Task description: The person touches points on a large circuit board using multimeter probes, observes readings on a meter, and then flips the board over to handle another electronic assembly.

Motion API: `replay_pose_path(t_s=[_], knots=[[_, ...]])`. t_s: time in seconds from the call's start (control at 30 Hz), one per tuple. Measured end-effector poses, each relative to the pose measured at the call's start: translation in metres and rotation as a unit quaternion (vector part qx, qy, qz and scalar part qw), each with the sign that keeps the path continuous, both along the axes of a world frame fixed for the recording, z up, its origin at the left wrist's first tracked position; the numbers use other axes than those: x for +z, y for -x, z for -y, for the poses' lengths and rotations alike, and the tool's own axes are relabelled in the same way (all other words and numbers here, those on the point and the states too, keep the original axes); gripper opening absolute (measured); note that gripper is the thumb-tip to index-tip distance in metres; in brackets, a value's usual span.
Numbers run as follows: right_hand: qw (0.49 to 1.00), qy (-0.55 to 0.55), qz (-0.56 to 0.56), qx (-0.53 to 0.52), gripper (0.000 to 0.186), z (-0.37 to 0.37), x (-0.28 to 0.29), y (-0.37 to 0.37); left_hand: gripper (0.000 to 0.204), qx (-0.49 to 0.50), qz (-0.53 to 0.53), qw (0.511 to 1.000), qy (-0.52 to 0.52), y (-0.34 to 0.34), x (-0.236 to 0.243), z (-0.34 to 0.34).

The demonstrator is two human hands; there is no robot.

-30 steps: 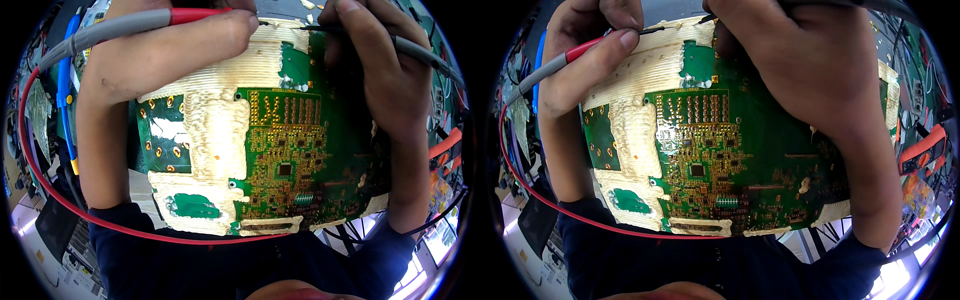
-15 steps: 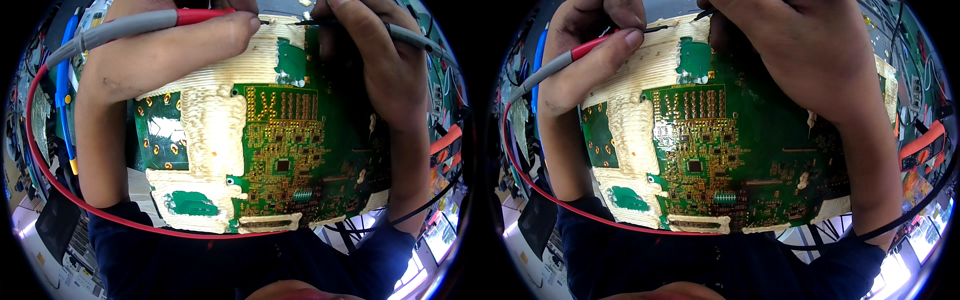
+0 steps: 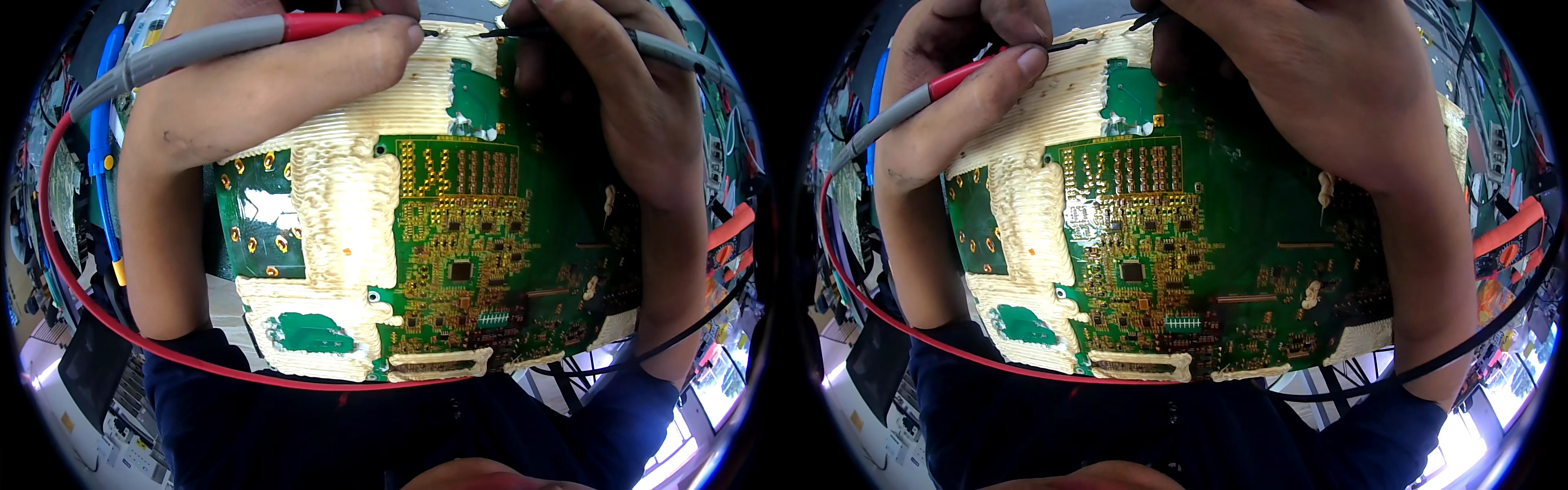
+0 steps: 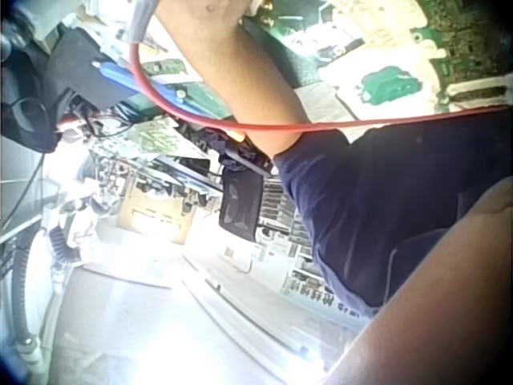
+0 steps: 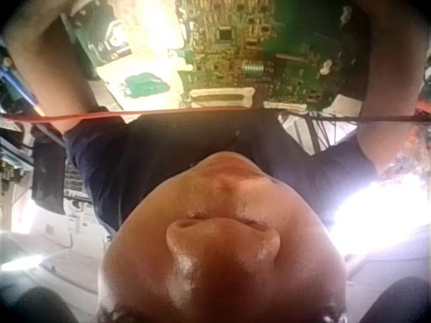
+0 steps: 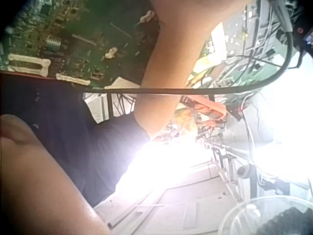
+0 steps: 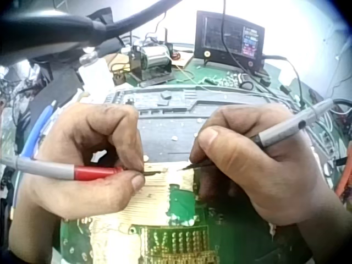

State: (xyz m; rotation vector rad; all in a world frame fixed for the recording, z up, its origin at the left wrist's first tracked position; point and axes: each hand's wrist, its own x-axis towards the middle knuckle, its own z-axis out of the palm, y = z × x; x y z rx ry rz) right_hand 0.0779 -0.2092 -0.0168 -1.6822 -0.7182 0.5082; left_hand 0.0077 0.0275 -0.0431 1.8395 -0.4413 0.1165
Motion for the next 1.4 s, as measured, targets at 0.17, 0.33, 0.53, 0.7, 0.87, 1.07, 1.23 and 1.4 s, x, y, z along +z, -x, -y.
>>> replay_pose_path(t_s=[0.17, 0.33, 0.53, 0.7, 0.87, 1.07, 1.23, 1.4], knots=[[0.998, 0.06, -0.008, -0.02, 0.028, -0.006, 0.015, 0.005, 0.014, -0.007, 0.01, 1.0, -0.012, -0.001, 0.002, -0.002], [0.999, 0.038, -0.034, -0.016, 0.028, -0.004, 0.01, 0.0, 0.013, 0.002, 0.018, 1.0, -0.008, -0.002, -0.001, -0.004], [0.994, 0.041, -0.059, -0.082, 0.028, -0.006, 0.007, 0.006, 0.013, 0.019, -0.02, 1.0, 0.009, 0.003, 0.016, 0.007], [0.991, 0.046, -0.099, -0.073, 0.028, -0.007, 0.021, 0.004, 0.014, 0.004, -0.023, 1.0, 0.002, -0.002, 0.006, -0.002], [0.997, -0.018, -0.073, -0.031, 0.029, 0.005, -0.007, -0.01, 0.015, 0.006, -0.001, 1.0, 0.011, 0.002, 0.013, 0.007], [0.995, 0.045, -0.071, -0.047, 0.029, -0.007, 0.025, 0.002, 0.014, 0.014, 0.0, 1.0, -0.025, 0.002, 0.017, 0.008], [0.999, -0.007, -0.035, -0.006, 0.029, 0.003, 0.001, -0.005, 0.014, 0.02, 0.007, 1.0, -0.018, 0.001, 0.015, 0.011], [0.996, 0.066, -0.06, -0.026, 0.029, -0.006, 0.021, -0.001, 0.012, 0.015, -0.037, 0.999, -0.024, -0.003, 0.004, -0.001]])
